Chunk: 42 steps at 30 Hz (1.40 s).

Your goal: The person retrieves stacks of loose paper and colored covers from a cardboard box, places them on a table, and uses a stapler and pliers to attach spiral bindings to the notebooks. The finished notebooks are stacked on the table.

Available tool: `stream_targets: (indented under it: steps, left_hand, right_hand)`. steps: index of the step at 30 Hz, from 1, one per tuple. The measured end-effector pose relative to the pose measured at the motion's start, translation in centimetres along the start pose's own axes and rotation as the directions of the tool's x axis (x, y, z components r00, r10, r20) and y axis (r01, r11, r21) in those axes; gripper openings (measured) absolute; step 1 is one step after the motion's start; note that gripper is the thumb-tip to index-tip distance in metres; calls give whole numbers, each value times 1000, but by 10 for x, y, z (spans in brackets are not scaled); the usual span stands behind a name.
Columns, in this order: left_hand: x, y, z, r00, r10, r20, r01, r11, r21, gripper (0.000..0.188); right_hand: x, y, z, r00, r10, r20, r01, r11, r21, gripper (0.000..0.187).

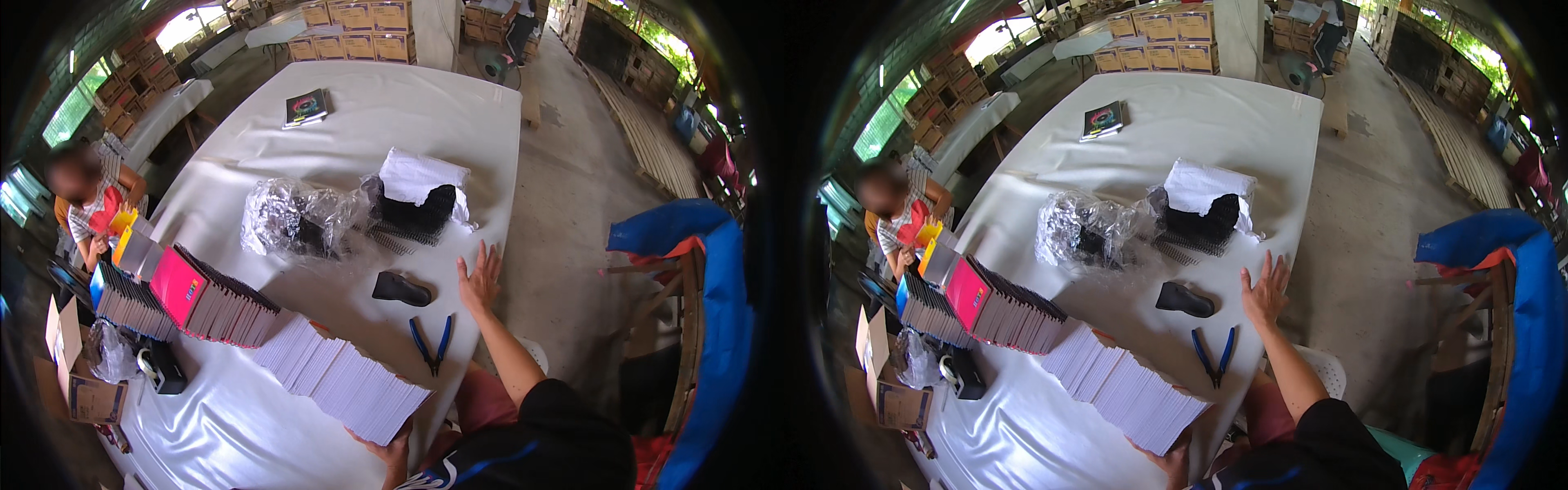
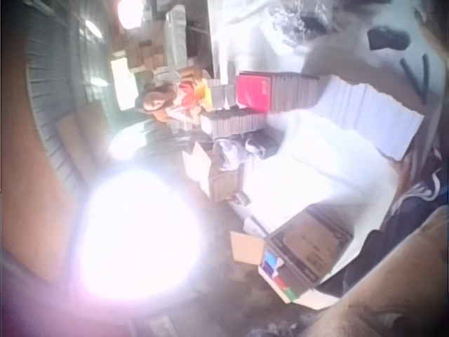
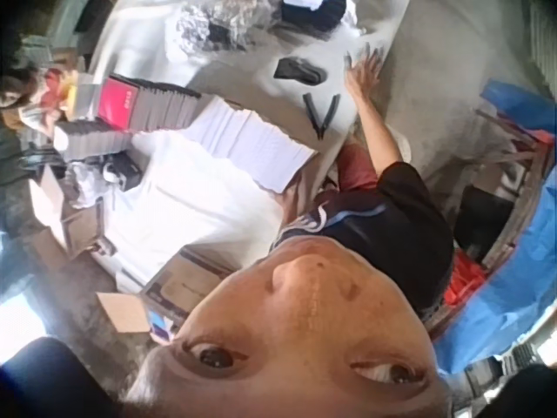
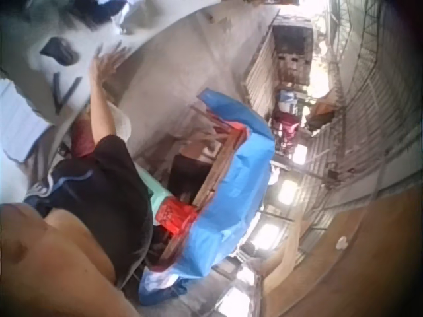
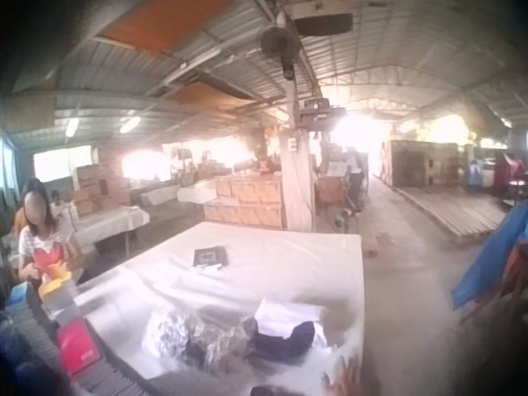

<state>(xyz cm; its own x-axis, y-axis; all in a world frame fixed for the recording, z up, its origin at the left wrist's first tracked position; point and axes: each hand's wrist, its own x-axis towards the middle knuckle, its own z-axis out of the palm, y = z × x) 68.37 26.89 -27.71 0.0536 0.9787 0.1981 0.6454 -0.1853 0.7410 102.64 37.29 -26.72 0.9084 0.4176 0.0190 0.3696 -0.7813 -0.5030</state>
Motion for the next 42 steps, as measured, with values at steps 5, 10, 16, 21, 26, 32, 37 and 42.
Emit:
stream_targets:
  steps: [5,10,16,21,26,32,37,42]
  left_hand:
    - [-1,-1,2,990,-138,-4,129,931,-343,117]
    - [2,9,-3,980,-195,38,193,890,-414,115]
    - [10,13,-4,1000,-19,-6,17,970,-241,100]
    - [3,25,-19,999,-44,-25,37,973,-229,93]
    - [22,27,-8,999,-46,-24,45,999,-16,89]
    - [34,21,23,964,-255,-68,247,963,-105,85]
    - [27,9,32,928,-362,-87,347,925,-153,83]
    - [26,0,35,926,-369,-86,351,920,-173,80]
  right_hand:
    - [-1,-2,2,1000,-12,0,12,998,-56,77]
    - [-1,-12,-9,997,29,73,-22,995,-94,80]
    - [-10,-21,-9,913,-402,-73,396,914,-91,70]
    - [14,-67,20,550,-818,169,832,553,-32,66]
    - [42,-74,47,532,-806,260,830,557,25,62]
    - [94,-78,48,402,-884,238,887,441,141,54]
    - [128,-56,72,281,-940,192,939,311,149,47]
    - [180,-43,59,225,-969,100,969,234,79,46]
